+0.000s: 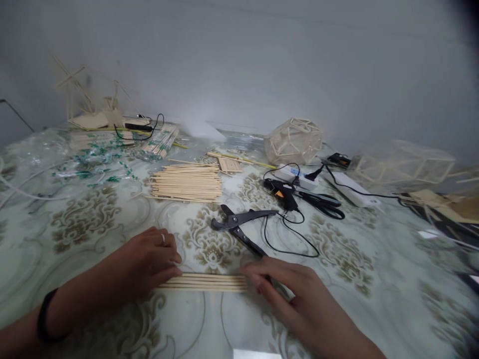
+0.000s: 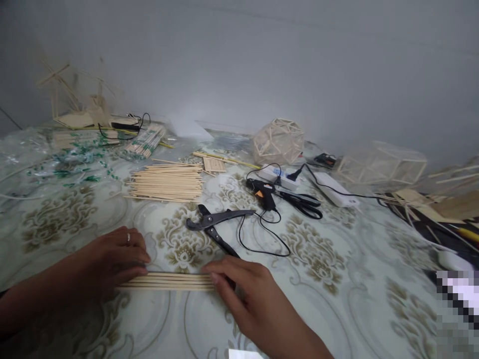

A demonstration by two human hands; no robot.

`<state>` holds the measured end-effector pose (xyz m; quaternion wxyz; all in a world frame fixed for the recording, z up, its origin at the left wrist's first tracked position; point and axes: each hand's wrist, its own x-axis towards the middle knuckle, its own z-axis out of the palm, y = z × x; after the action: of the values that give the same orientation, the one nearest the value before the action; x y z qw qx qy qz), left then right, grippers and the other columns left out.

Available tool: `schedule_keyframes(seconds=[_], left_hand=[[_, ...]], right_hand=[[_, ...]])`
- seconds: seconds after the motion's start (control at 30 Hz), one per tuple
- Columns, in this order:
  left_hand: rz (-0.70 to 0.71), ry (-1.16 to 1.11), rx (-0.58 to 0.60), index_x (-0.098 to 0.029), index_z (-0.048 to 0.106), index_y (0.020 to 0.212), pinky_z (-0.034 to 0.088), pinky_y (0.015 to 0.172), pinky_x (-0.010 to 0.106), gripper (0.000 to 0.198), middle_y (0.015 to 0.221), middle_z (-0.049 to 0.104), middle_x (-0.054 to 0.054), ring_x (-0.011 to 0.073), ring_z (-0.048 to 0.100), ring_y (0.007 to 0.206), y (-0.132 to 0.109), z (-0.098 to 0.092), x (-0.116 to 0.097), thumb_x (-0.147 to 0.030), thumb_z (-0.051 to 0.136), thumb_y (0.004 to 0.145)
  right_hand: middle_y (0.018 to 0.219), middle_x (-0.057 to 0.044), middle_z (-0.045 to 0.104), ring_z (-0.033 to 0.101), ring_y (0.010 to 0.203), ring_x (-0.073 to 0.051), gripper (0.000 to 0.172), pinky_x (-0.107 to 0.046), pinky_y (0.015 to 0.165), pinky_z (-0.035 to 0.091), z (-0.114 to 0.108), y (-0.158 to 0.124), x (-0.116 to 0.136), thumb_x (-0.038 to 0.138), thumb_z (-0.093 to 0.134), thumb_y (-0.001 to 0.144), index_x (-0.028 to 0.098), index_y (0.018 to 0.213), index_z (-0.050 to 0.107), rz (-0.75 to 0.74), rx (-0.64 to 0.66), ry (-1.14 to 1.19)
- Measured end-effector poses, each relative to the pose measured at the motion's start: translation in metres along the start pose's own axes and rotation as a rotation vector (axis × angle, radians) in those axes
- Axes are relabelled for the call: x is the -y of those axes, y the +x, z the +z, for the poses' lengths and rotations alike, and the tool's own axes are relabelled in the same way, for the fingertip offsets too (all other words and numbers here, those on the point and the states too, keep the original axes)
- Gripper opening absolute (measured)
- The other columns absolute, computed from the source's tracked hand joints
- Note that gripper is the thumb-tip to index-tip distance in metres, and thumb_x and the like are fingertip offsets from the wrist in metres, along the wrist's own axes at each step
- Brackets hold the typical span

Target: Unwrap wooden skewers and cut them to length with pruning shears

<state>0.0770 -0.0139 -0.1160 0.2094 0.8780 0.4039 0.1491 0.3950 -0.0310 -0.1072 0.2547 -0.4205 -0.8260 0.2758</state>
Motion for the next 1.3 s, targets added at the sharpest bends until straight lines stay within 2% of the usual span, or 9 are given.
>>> schedule_keyframes(seconds=[0.27, 0.47, 0.67, 0.8, 0.9, 1.0, 1.13, 1.2, 1.3], left_hand=[[0.004, -0.002, 0.025, -0.025, 0.075, 0.087, 0.049, 0.08, 0.025, 0.019, 0.091, 0.071, 0.0, 0.0162, 0.067, 0.086, 0.001, 0.001, -0.008, -0.017, 0.06, 0.096], [0.008, -0.05, 0.049, -0.026, 0.073, 0.098, 0.049, 0.086, 0.029, 0.013, 0.1, 0.07, 0.001, 0.0187, 0.066, 0.095, -0.003, 0.01, -0.008, -0.017, 0.065, 0.094], [0.054, -0.045, 0.061, -0.022, 0.064, 0.088, 0.045, 0.083, 0.032, 0.01, 0.099, 0.064, 0.001, 0.0194, 0.061, 0.093, -0.005, 0.019, -0.011, -0.014, 0.069, 0.09], [0.081, -0.024, 0.051, -0.022, 0.062, 0.084, 0.042, 0.082, 0.033, 0.015, 0.093, 0.064, -0.001, 0.0186, 0.059, 0.089, -0.006, 0.022, -0.013, -0.009, 0.068, 0.089], [0.099, 0.006, 0.056, -0.021, 0.062, 0.083, 0.041, 0.083, 0.034, 0.016, 0.091, 0.064, -0.001, 0.0185, 0.058, 0.087, -0.006, 0.024, -0.012, -0.008, 0.065, 0.091], [0.114, 0.027, 0.055, -0.021, 0.062, 0.084, 0.04, 0.086, 0.035, 0.014, 0.092, 0.066, 0.0, 0.0195, 0.059, 0.09, -0.006, 0.025, -0.012, -0.009, 0.064, 0.092], [0.105, 0.026, 0.045, -0.02, 0.063, 0.085, 0.042, 0.088, 0.036, 0.012, 0.092, 0.068, 0.001, 0.0201, 0.06, 0.09, -0.005, 0.024, -0.016, -0.012, 0.064, 0.093], [0.09, 0.034, 0.051, -0.02, 0.064, 0.086, 0.043, 0.089, 0.036, 0.01, 0.092, 0.068, 0.002, 0.021, 0.062, 0.091, -0.005, 0.023, -0.018, -0.013, 0.064, 0.093], [0.059, 0.045, 0.065, -0.019, 0.065, 0.087, 0.043, 0.091, 0.038, 0.008, 0.094, 0.07, 0.003, 0.0228, 0.063, 0.096, -0.004, 0.022, -0.02, -0.015, 0.066, 0.093]], right_hand=[[0.085, -0.001, 0.079, 0.074, 0.072, -0.014, 0.024, -0.022, 0.069, 0.059, -0.002, 0.004, 0.005, 0.023, 0.051, 0.101, 0.024, 0.099, 0.075, -0.005, -0.012, 0.0], [0.087, 0.0, 0.08, 0.074, 0.074, -0.014, 0.024, -0.022, 0.07, 0.059, -0.001, 0.003, 0.001, 0.022, 0.051, 0.101, 0.025, 0.1, 0.075, -0.005, -0.014, -0.009], [0.091, -0.002, 0.081, 0.076, 0.08, -0.017, 0.026, -0.024, 0.073, 0.058, -0.003, 0.005, -0.013, 0.029, 0.052, 0.101, 0.025, 0.101, 0.077, 0.085, -0.065, 0.014], [0.079, -0.004, 0.077, 0.071, 0.068, -0.019, 0.029, -0.025, 0.055, 0.051, -0.017, 0.012, -0.038, 0.039, 0.055, 0.097, 0.023, 0.1, 0.078, 0.245, -0.194, 0.017], [0.078, -0.005, 0.073, 0.065, 0.064, -0.018, 0.035, -0.028, 0.058, 0.05, -0.029, 0.017, -0.069, 0.047, 0.057, 0.093, 0.02, 0.102, 0.077, 0.32, -0.412, 0.03], [0.078, -0.006, 0.071, 0.063, 0.066, -0.019, 0.041, -0.03, 0.062, 0.05, -0.035, 0.021, -0.098, 0.052, 0.057, 0.089, 0.019, 0.103, 0.076, 0.401, -0.56, -0.002], [0.099, -0.012, 0.075, 0.065, 0.076, -0.023, 0.046, -0.035, 0.069, 0.052, -0.041, 0.031, -0.123, 0.053, 0.051, 0.087, 0.017, 0.103, 0.075, 0.434, -0.643, -0.131], [0.107, -0.015, 0.074, 0.067, 0.082, -0.025, 0.048, -0.037, 0.074, 0.053, -0.048, 0.04, -0.132, 0.051, 0.045, 0.09, 0.016, 0.107, 0.074, 0.478, -0.629, -0.245], [0.105, -0.018, 0.074, 0.068, 0.09, -0.029, 0.041, -0.039, 0.082, 0.051, -0.063, 0.058, -0.144, 0.045, 0.05, 0.09, 0.013, 0.101, 0.074, 0.54, -0.601, -0.337]])
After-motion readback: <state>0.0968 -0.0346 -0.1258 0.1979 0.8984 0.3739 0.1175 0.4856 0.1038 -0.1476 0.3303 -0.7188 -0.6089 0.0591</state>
